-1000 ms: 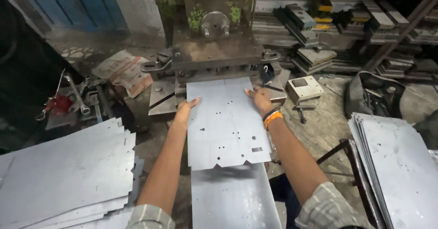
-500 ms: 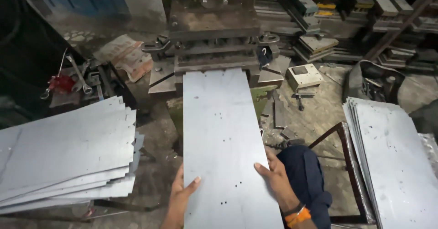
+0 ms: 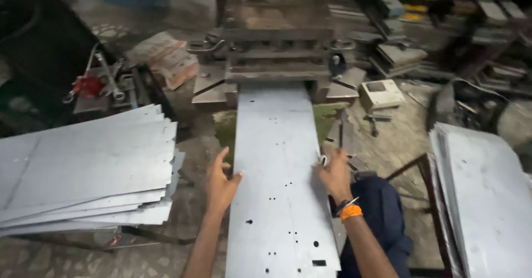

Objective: Operating a metal stamping press to create patterns in sheet metal and stacking the finished parts.

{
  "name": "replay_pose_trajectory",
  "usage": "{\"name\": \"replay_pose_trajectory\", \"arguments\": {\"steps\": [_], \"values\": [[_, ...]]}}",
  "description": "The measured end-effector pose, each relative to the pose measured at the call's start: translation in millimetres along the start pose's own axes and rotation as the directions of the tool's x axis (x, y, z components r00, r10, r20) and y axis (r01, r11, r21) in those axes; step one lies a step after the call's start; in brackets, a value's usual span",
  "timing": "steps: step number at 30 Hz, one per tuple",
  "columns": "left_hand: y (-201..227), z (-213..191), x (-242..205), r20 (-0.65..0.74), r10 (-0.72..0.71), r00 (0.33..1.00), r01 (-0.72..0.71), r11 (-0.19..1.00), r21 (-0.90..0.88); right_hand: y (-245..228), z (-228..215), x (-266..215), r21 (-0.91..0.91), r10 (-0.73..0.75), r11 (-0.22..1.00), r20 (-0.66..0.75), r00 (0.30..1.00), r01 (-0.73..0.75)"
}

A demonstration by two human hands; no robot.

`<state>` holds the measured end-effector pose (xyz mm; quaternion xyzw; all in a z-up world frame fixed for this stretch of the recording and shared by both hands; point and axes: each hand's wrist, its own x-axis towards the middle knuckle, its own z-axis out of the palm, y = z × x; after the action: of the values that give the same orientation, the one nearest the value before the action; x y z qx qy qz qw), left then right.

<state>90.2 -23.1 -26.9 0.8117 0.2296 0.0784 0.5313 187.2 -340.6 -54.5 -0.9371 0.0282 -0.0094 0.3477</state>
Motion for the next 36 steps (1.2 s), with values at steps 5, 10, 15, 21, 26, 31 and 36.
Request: {"name": "replay_pose_trajectory", "arguments": {"steps": [5,10,15,21,26,31,36], "values": [[8.9,-60.8,57.7,-0.201,0.319,0.926,-0.263,0.929,0.261,-142.5,10.0,-3.7,0.208,-0.244,0.945,-0.057,0.968,0.250],[-88.3,-140.6,148.1,-0.436,0.440,0.785,-0.094,0.781,0.618,-207.9,150.6,7.8,0.596,-0.442,0.786,0.352,0.825,0.166],[-130.2,-123.7,128.1,-0.281,0.052,0.958,0.193,0.608,0.770,-247.3,241.2,-14.8,0.525,-0.051,0.728,0.682,0.729,-0.440],[-101.8,-106.8,53.7,-0.282,-0.031,0.959,0.082,0.982,0.169,-179.1,409.2,0.1,0.235,0.328,0.790,0.619,0.714,-0.567],[-172.6,-148.9,16.0,-0.777,-0.477,0.410,-0.232,0.770,-0.595,-261.5,191.7,-93.0,0.613,0.106,0.541,0.630,0.769,-0.576],[-125.5,-194.5,-37.2,-0.260,-0.466,0.845,-0.199,0.176,-0.964,-194.8,80.3,-152.9,0.640,-0.235,0.401,0.764,0.602,-0.656],[-53.4,-175.2,-82.6,-0.349,-0.458,0.818,-0.022,0.579,-0.815,-78.6,57.2,-147.1,0.481,-0.087,0.025,0.874,0.478,-0.876]]}}
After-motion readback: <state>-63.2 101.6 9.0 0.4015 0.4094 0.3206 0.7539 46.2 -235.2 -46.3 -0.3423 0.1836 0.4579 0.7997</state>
